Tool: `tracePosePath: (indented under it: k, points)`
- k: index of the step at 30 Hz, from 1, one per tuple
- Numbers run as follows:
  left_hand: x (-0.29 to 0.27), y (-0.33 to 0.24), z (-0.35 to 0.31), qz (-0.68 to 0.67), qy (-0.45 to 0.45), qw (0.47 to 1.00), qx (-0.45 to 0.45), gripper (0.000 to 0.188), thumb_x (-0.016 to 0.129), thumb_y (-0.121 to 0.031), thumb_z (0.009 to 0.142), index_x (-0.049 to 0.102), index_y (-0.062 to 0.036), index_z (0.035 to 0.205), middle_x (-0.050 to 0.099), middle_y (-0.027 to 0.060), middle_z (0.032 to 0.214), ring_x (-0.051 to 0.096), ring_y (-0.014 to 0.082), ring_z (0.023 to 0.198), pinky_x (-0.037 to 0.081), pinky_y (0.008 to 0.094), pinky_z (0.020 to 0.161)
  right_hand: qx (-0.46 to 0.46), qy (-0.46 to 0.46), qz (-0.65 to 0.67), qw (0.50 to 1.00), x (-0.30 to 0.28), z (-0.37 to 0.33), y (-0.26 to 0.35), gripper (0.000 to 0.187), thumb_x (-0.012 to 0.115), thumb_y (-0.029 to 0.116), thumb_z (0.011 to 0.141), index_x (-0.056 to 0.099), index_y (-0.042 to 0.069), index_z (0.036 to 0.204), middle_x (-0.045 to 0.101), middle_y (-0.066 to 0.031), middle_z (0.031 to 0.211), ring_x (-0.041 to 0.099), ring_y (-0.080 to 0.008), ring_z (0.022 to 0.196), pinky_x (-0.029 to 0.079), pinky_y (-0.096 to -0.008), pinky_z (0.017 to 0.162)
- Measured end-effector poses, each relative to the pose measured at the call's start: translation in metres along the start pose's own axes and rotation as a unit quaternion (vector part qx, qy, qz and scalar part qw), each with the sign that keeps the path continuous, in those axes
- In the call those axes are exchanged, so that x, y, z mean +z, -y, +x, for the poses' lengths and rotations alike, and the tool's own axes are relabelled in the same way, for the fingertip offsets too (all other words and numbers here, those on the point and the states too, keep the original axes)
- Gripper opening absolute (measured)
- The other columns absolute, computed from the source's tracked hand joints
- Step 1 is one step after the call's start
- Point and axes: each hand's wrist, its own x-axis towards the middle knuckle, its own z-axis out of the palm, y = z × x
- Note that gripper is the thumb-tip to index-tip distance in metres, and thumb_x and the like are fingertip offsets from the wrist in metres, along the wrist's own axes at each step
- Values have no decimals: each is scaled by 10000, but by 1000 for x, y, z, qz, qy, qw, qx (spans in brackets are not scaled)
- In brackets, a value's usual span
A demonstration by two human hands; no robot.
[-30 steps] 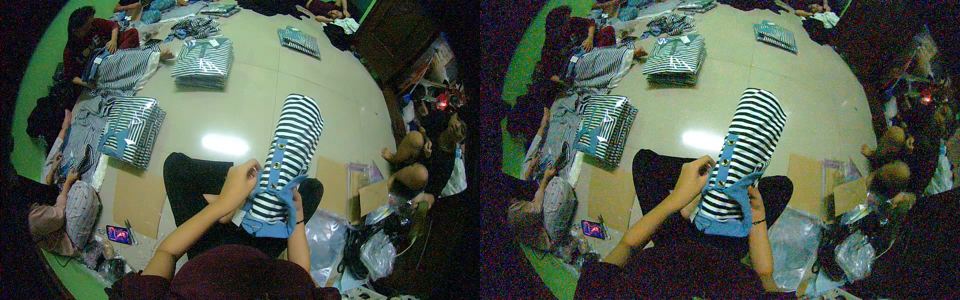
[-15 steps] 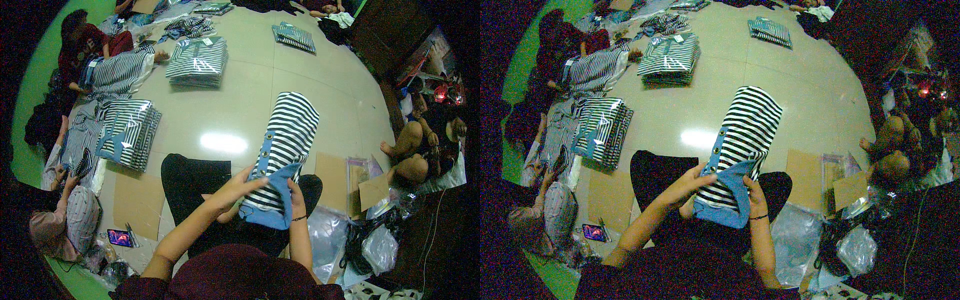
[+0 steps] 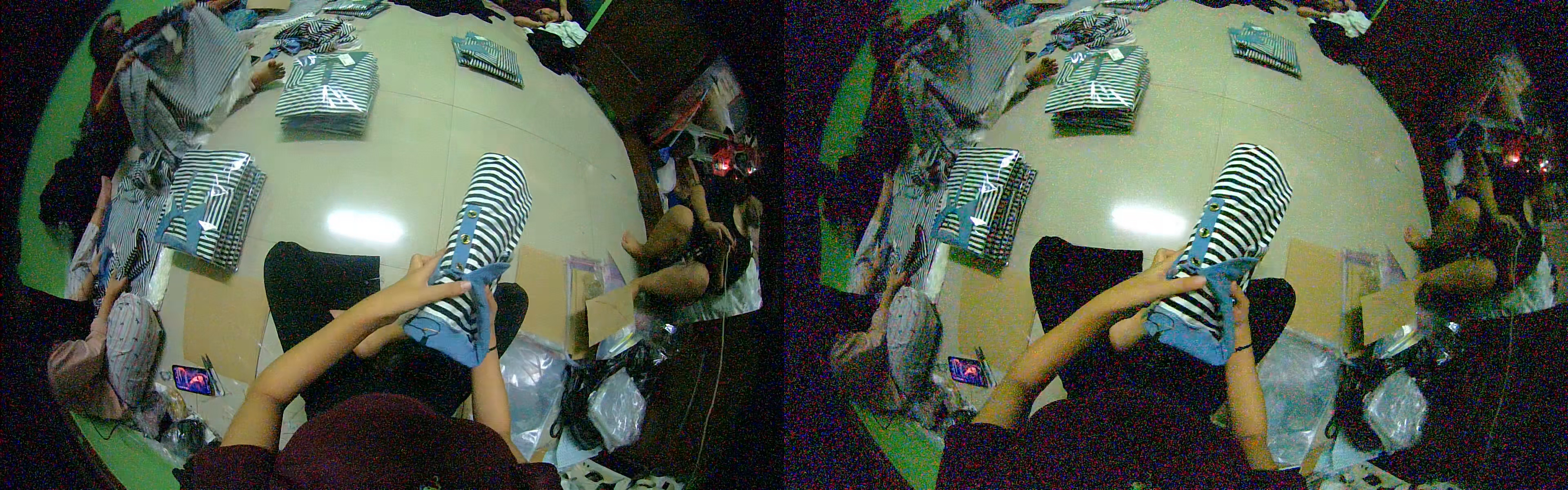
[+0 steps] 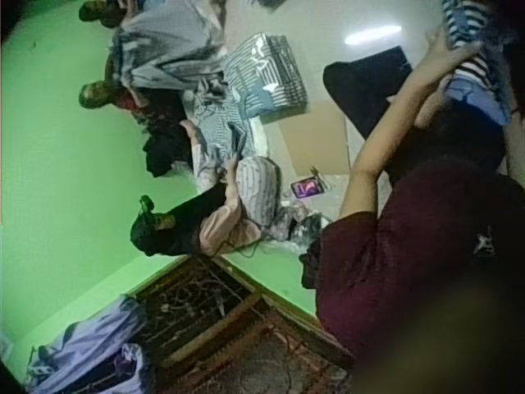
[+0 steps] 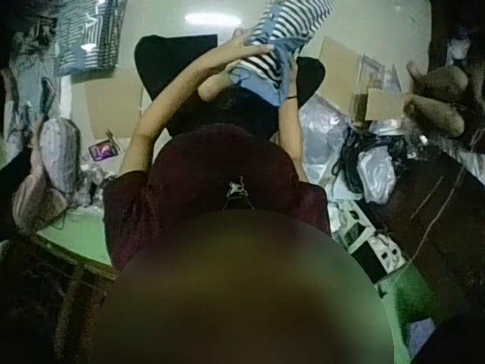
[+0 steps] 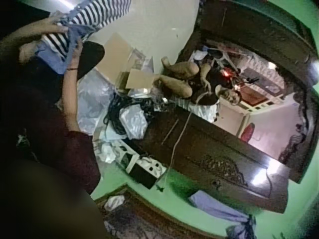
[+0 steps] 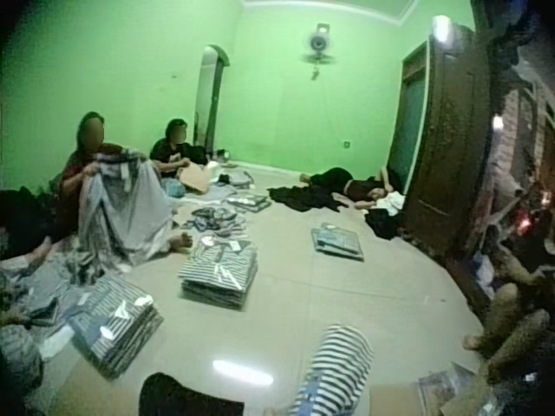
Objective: The person folds a striped shirt using a cardboard template, places it into a clear plastic bag, seals the bag, and stacks it with other packaged shirts. The person repeats this process for multiple shirts.
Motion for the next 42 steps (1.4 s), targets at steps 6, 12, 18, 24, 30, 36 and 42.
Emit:
tracePosePath:
  k: [6, 12, 18, 24, 30, 36, 42]
  points:
    - [13, 42, -39, -319, -241, 911, -98, 638, 397, -566, 749, 408, -70, 1150, 464, 103, 990, 432, 209, 890, 331, 346, 788, 66, -20, 275, 959, 23, 5, 19, 254, 491, 201, 772, 381, 148, 549, 394, 17, 465, 369, -90, 394, 327, -220, 388]
    - [38, 64, -50, -607, 22, 760, -232, 578, 367, -543, 782, 472, -36, 1040, 529, 66, 932, 503, 195, 829, 408, 301, 691, 132, 326, 349, 869, 27, -3, 33, 200, 536, 171, 736, 476, 110, 555, 489, -8, 502, 474, -117, 443, 441, -236, 447]
    - [32, 36, -31, -471, -158, 863, -92, 249, 544, -181, 780, 500, 3, 942, 568, 65, 843, 546, 125, 736, 436, 235, 633, 48, 93, 211, 972, -17, -31, 25, 106, 550, 157, 727, 519, 74, 668, 534, -35, 613, 516, -135, 539, 458, -257, 522]
    - [19, 26, -17, -95, -149, 984, 0, 197, 582, -72, 717, 516, 24, 876, 584, 74, 720, 548, 96, 646, 434, 217, 553, 57, 12, 36, 998, -19, -37, 27, 121, 565, 142, 719, 563, 38, 781, 579, -62, 725, 557, -153, 634, 475, -277, 597]
    - [25, 50, -6, -286, -146, 944, -72, 232, 481, -72, 748, 512, 28, 955, 591, 102, 831, 561, 139, 728, 439, 222, 605, 160, -1, 50, 986, -1, -25, 31, 230, 614, 75, 683, 574, -5, 894, 609, -91, 798, 595, -174, 700, 492, -270, 650]
    - [28, 53, -4, -424, -48, 894, -138, 332, 416, -267, 836, 508, -4, 1016, 539, 77, 1005, 497, 150, 911, 379, 269, 780, 161, 3, 153, 975, -11, -27, 19, 233, 605, 116, 711, 573, -5, 907, 611, -84, 813, 593, -163, 688, 493, -268, 631]
    - [88, 77, 55, -317, 20, 929, -190, 377, 347, -353, 845, 532, -50, 972, 526, 70, 863, 462, 195, 837, 343, 283, 747, 57, -161, 115, 979, -66, -55, 52, 206, 566, 163, 718, 566, 33, 878, 593, -65, 839, 567, -167, 733, 462, -284, 697]
